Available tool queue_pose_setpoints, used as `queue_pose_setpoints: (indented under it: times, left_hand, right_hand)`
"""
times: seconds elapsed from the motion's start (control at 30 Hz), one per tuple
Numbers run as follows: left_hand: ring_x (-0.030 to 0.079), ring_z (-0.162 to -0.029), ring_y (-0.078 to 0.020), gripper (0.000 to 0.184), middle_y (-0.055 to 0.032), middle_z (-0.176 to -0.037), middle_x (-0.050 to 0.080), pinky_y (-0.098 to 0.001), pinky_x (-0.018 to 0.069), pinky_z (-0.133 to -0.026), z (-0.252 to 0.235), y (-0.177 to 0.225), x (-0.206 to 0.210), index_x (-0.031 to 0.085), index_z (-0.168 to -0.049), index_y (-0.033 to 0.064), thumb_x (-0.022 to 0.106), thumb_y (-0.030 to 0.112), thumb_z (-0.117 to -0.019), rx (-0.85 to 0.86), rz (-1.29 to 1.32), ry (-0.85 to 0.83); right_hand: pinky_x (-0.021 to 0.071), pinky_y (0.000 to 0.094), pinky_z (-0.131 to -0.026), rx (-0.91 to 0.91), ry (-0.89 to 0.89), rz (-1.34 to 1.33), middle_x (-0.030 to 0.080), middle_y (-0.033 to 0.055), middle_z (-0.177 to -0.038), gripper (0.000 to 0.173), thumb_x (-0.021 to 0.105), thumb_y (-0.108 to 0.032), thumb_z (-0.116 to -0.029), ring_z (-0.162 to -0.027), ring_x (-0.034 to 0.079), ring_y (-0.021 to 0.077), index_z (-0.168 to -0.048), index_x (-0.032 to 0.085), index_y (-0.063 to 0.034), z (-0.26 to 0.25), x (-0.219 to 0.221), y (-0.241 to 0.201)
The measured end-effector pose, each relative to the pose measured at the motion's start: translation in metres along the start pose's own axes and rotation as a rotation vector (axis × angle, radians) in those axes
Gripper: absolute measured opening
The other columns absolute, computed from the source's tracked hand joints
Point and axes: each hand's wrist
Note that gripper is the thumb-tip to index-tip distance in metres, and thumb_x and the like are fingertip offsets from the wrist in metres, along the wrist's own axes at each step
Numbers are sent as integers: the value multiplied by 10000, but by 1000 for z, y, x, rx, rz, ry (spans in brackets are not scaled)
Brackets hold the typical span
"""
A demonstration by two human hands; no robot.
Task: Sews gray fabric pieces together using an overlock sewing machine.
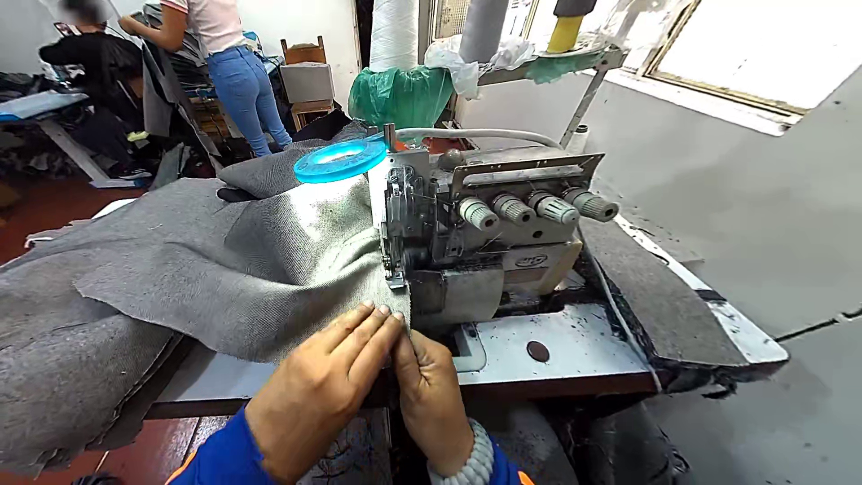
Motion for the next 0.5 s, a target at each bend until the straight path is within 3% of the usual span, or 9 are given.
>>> queue_pose_setpoints:
  times: [0.13, 0.3, 0.37, 0.43, 0.47, 0.5]
  left_hand:
    - [757, -1035, -247, 306, -116, -1067, 780, -296, 590, -923, -5, -9, 6, 723, -1142, 20, 536, -87, -924, -26, 46, 28]
    - [721, -1133, -230, 295, -93, -1114, 776, -317, 553, -1008, 18, -17, 23, 743, -1106, 46, 511, -48, -951, -86, 36, 146]
    - [603, -1310, -291, 367, -82, -1294, 710, -458, 467, -1108, 46, -39, 36, 717, -1232, 119, 496, 8, -962, -224, -146, 235]
    - [314, -1438, -593, 520, -238, -1536, 474, -784, 242, -1090, 69, -77, 54, 570, -1447, 168, 536, 60, -939, -426, -274, 175]
    - [196, -1419, -706, 598, -337, -1578, 354, -876, 138, -1049, 71, -96, 64, 513, -1499, 97, 579, 32, -908, -549, -235, 107]
    - [163, -1413, -727, 619, -374, -1588, 298, -883, 93, -1060, 62, -111, 72, 461, -1529, 24, 605, 57, -929, -684, -172, 21]
  right_hand:
    - [438, 142, -444, 40, -32, -114, 564, -101, -559, 346, 376, -60, -1032, -471, 520, -46, -737, 556, -78, -8, 3, -1]
    - [460, 201, -456, -173, -99, 140, 546, 17, -565, 426, 419, -185, -1065, -476, 526, 38, -713, 576, -5, 12, -5, 21]
    - [527, 220, -534, -286, -35, 333, 637, 70, -653, 458, 413, -227, -1088, -563, 608, 82, -762, 632, 9, 14, -21, 35]
    - [587, 252, -680, -362, 33, 558, 709, 106, -779, 434, 411, -221, -1074, -710, 696, 140, -853, 700, 17, 14, -39, 48]
    - [591, 267, -735, -406, 43, 660, 723, 123, -812, 432, 408, -221, -1066, -758, 713, 172, -879, 712, 20, 14, -44, 52]
    - [589, 293, -750, -461, 41, 766, 724, 128, -804, 424, 412, -219, -1054, -766, 719, 202, -870, 713, 15, 13, -45, 56]
Point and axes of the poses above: each hand's wrist, its own z-axis away from the middle knuckle, its own x-axis out of the palm, y = z × x
